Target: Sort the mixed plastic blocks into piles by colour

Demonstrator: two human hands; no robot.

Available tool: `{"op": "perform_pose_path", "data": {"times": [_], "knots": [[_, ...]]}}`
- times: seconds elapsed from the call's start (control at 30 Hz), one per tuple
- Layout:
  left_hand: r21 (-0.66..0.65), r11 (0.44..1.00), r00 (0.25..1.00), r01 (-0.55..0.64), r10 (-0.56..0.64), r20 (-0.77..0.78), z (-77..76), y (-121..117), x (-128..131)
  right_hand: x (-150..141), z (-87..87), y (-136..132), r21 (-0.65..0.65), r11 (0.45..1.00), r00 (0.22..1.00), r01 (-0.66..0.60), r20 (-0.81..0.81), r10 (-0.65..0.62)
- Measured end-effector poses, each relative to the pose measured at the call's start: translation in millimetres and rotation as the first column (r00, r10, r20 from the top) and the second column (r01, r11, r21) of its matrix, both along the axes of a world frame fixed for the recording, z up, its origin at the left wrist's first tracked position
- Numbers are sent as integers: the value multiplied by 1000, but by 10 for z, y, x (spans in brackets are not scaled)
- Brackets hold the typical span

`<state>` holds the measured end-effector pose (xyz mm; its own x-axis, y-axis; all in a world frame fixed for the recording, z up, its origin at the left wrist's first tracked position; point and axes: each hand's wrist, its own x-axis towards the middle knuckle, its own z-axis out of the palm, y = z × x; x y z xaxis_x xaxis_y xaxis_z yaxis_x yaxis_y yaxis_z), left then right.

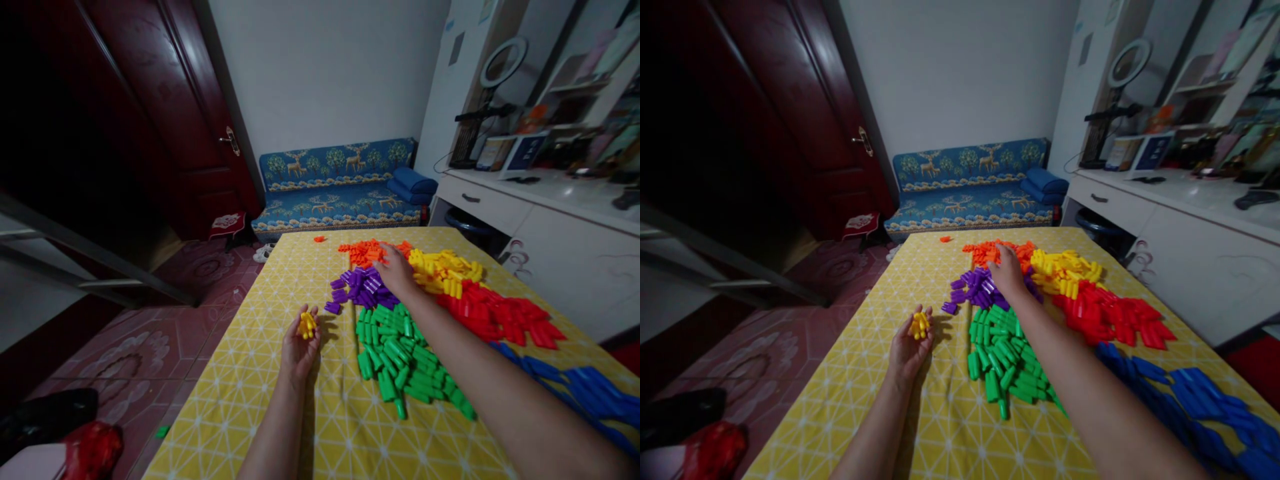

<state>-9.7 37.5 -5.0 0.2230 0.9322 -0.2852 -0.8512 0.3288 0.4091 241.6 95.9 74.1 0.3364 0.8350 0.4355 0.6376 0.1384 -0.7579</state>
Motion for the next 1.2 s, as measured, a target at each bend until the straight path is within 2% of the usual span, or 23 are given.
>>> {"op": "perform_pose_path", "data": {"times": [0.07, 0.17, 0.23, 0.3, 0.4, 0.5, 0.63, 0.73, 0.8, 0.87, 0.93, 1.0, 1.07, 1.13, 1.2], "knots": [[45, 998, 999, 32, -33, 5, -10, -3, 15, -193, -23, -63, 60, 998, 1000, 5, 21, -6], [140, 986, 996, 90, -91, 0, 8, -39, 59, -626, -187, -378, 76, 982, 981, -176, 92, 168], [187, 974, 992, 126, -126, -15, 48, -87, 88, -937, -312, -634, 5, 947, 939, -320, 131, 317], [212, 963, 986, 167, -163, -36, 96, -142, 101, -1195, -402, -850, -96, 907, 889, -410, 182, 421], [238, 944, 973, 230, -224, -52, 148, -209, 89, -1408, -460, -1031, -192, 899, 855, -393, 285, 434], [275, 921, 960, 276, -277, -35, 150, -238, 72, -1424, -467, -1065, -185, 929, 870, -319, 332, 365], [326, 873, 926, 361, -377, -17, 141, -262, 95, -1288, -472, -1034, -163, 941, 899, -297, 283, 333], [368, 824, 889, 430, -457, -17, 172, -292, 128, -1081, -464, -1002, -83, 938, 928, -337, 139, 345], [379, 805, 876, 456, -481, -32, 203, -303, 140, -824, -433, -958, -9, 951, 951, -308, 31, 309], [381, 803, 877, 459, -479, -48, 225, -301, 143, -437, -382, -878, 37, 982, 982, -185, -27, 186], [385, 808, 884, 446, -464, -51, 231, -287, 140, 47, -332, -766, 62, 998, 1000, 2, -11, -2], [385, 813, 890, 436, -454, -47, 222, -266, 137, 516, -300, -656, 41, 981, 979, 190, 66, -192], [377, 818, 892, 434, -449, -51, 202, -242, 137, 814, -292, -592, 17, 961, 943, 276, 188, -275], [363, 832, 902, 420, -427, -65, 170, -211, 141, 818, -305, -608, 59, 958, 917, 281, 277, -287], [346, 867, 932, 359, -350, -92, 125, -178, 146, 504, -339, -716, 141, 971, 931, 194, 285, -227]]}}
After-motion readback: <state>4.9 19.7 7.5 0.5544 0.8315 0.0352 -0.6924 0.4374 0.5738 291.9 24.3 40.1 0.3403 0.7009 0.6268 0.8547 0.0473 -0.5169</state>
